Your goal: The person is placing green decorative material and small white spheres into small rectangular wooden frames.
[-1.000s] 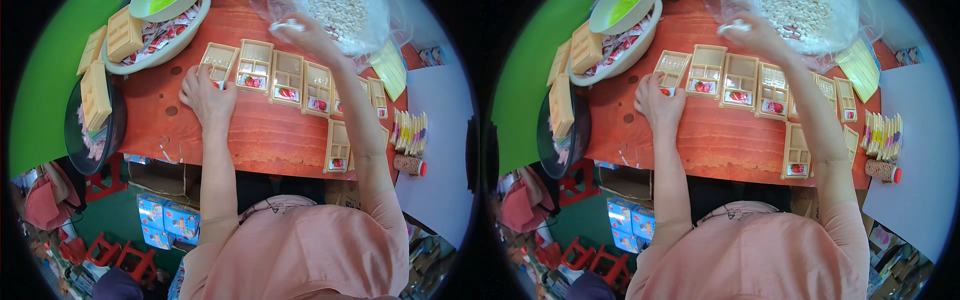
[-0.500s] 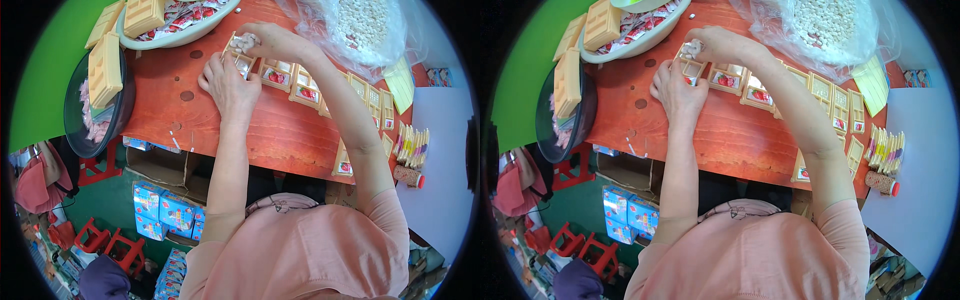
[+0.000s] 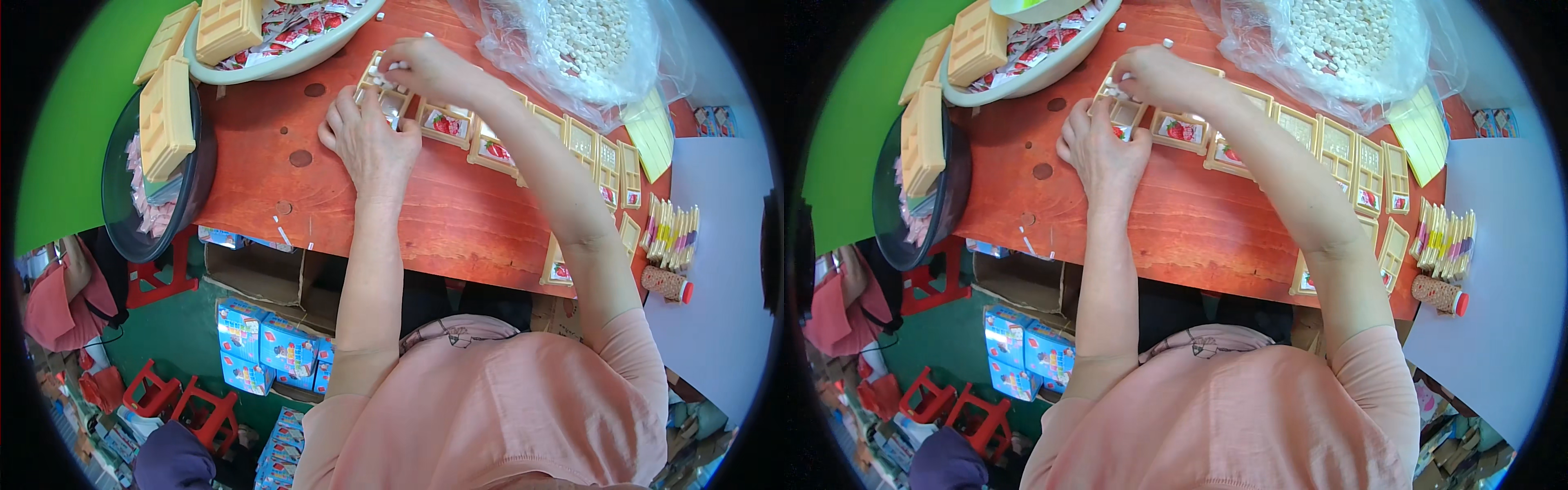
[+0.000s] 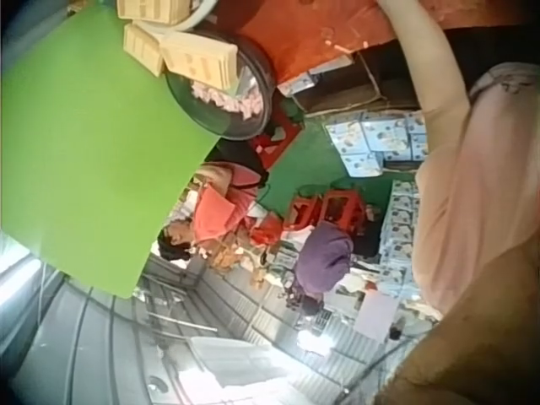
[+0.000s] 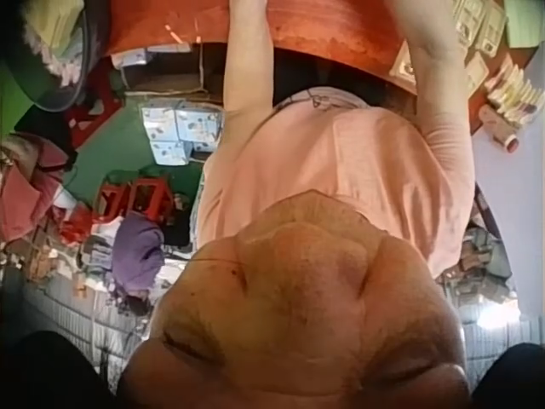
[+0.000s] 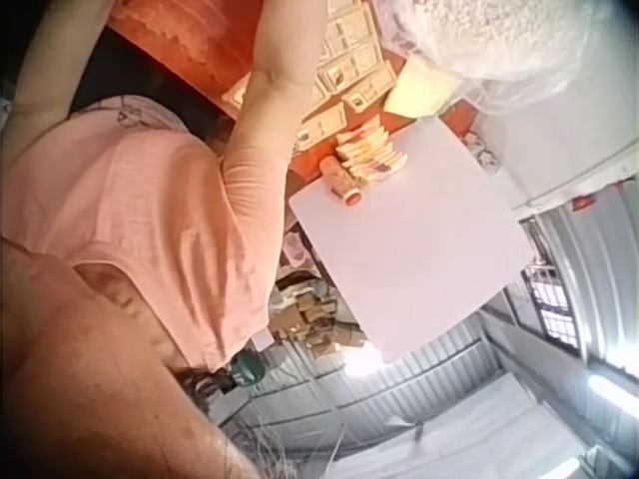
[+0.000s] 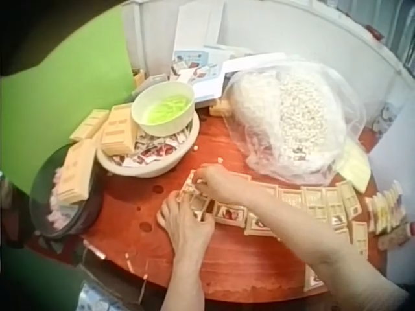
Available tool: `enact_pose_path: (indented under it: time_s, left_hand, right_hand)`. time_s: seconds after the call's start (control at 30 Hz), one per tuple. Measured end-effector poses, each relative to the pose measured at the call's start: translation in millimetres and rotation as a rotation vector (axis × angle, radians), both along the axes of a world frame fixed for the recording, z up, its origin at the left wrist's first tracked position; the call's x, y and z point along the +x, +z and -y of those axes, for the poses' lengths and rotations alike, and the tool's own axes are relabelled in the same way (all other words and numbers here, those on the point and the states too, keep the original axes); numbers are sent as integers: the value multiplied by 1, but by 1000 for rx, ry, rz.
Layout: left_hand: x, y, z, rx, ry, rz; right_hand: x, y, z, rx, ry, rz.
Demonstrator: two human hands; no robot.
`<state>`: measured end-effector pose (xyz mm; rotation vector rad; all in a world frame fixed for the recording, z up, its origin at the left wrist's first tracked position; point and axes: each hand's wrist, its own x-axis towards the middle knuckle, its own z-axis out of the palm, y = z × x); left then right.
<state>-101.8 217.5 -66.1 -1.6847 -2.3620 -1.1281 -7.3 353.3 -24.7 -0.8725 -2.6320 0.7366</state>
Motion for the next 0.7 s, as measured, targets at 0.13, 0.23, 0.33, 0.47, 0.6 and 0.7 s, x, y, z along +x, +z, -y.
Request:
enact_pose_path:
  time_s: [0.13, 0.23, 0.33, 0.47, 0.6, 0.7]
  left_hand:
    - [-2, 1, 1, -12, 15, 2]
    - [0, 1, 0, -26, 12, 15]
    - [2, 2, -1, -3, 10, 3]
    - [1, 1, -1, -41, -2, 5]
    - [0, 2, 0, -40, 4, 13]
    - [0, 2, -1, -31, -4, 30]
  right_hand:
    - [-4, 11, -6, -49, 31, 9]
    - [4, 24, -15, -240, -116, -45]
    - [1, 10, -14, -105, -10, -19]
    - [-11, -4, -3, -6, -4, 89]
    - [-10, 12, -4, -177, -49, -23]
    - [-9, 3, -7, -30, 48, -23]
